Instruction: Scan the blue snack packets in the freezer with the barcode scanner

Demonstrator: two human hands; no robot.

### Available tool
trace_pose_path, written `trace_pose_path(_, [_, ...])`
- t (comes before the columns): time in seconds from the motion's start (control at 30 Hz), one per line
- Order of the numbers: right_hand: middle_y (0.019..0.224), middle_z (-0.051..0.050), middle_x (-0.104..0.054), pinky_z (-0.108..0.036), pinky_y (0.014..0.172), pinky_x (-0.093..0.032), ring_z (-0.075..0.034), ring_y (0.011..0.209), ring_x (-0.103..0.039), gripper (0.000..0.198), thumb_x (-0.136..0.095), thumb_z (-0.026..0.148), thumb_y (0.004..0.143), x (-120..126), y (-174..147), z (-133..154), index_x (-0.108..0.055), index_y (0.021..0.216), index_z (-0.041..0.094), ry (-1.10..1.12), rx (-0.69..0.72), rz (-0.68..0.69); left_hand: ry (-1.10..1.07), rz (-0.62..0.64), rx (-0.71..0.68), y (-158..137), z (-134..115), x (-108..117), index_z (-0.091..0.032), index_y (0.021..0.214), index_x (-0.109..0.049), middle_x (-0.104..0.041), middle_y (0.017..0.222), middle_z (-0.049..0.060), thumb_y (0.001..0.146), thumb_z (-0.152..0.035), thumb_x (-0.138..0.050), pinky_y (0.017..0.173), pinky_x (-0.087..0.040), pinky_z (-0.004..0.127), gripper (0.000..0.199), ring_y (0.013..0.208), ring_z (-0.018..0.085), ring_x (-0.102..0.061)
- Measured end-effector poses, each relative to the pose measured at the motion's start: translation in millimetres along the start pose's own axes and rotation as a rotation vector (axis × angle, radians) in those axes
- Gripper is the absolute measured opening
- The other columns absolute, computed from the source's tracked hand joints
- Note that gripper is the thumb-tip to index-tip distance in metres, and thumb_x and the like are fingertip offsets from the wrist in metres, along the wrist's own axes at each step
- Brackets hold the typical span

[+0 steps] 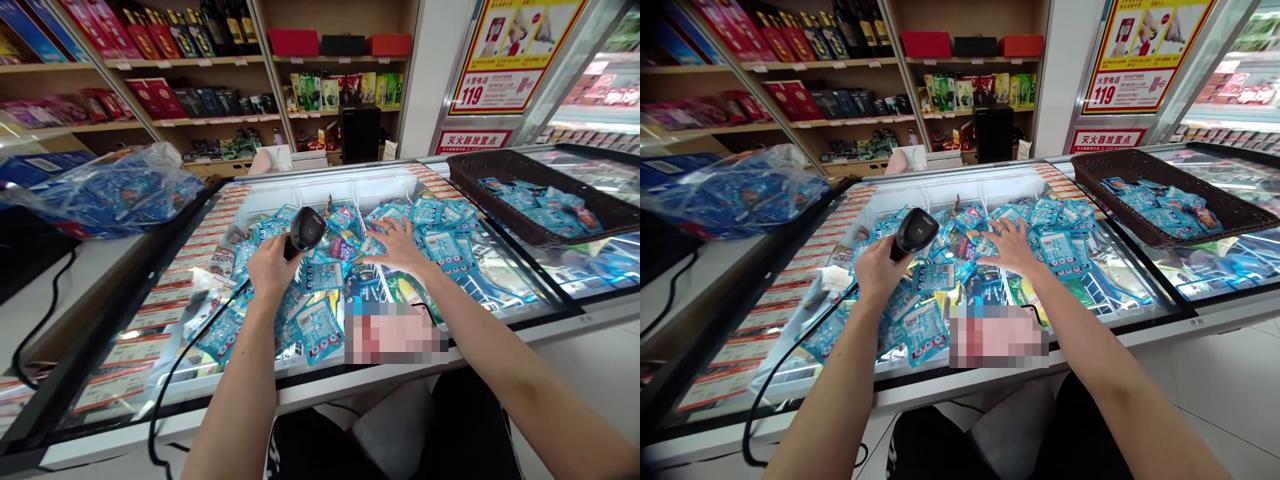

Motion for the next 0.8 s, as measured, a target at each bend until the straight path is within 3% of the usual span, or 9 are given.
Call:
trace_pose_path(0.23, [0.132,-0.006,-0.049,-0.058,0.106,-0.006,-0.028,0.124,-0.035,0.047,-0.048,0.047,0.085,-2.1,0.3,-10.8,-0.050,0.126,0.026,0.015,-0.054,-0.052,0.023,0.000,0.022,0.2,0.0,1.3,-0.021,0.109,-0.058,-0.065,0.101,0.008,0.076,-0.043,-0.053,0.068,-0.039,0.030,0.039,0.096,0.025,-0.059])
trace_pose_path(0.4, [0.136,0.000,-0.046,-0.049,0.107,-0.022,-0.023,0.128,-0.032,0.045,-0.045,0.043,0.088,11.4,1.5,17.5,-0.045,0.131,0.032,0.274,0.192,-0.002,0.035,-0.019,0.027,0.0,2.5,-0.1,-0.022,0.110,-0.058,-0.066,0.100,0.008,0.076,-0.043,-0.052,0.067,-0.039,0.030,0.040,0.094,0.026,-0.059])
trace_pose_path(0.57, [0.142,0.005,-0.038,-0.045,0.105,-0.028,-0.021,0.129,-0.033,0.052,-0.055,0.048,0.082,17.5,-3.1,56.9,-0.041,0.131,0.042,0.497,0.477,0.273,0.036,-0.014,0.023,-0.4,2.0,-0.5,-0.022,0.109,-0.057,-0.066,0.099,0.008,0.077,-0.043,-0.052,0.068,-0.039,0.030,0.040,0.094,0.026,-0.059])
trace_pose_path(0.67, [0.140,0.006,-0.041,-0.046,0.105,-0.028,-0.022,0.129,-0.033,0.043,-0.058,0.051,0.078,13.9,-3.9,61.8,-0.052,0.121,0.043,0.518,0.542,0.344,0.036,-0.001,0.024,-0.3,0.9,-1.1,-0.022,0.109,-0.057,-0.065,0.100,0.008,0.077,-0.042,-0.052,0.068,-0.039,0.030,0.038,0.095,0.026,-0.058])
trace_pose_path(0.8, [0.132,0.002,-0.051,-0.044,0.102,-0.034,-0.020,0.123,-0.042,0.033,-0.052,0.050,0.083,8.3,-0.1,46.0,-0.061,0.112,0.036,0.503,0.475,0.251,0.031,0.012,0.019,0.1,-0.2,-1.3,-0.022,0.109,-0.057,-0.065,0.101,0.008,0.077,-0.042,-0.052,0.069,-0.038,0.031,0.038,0.095,0.026,-0.058])
Point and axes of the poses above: each hand's wrist, its own y-axis towards the middle knuckle, its own x-axis out of the back of the hand, z = x × y, the point moved 3 cm from there along y, towards the middle knuckle
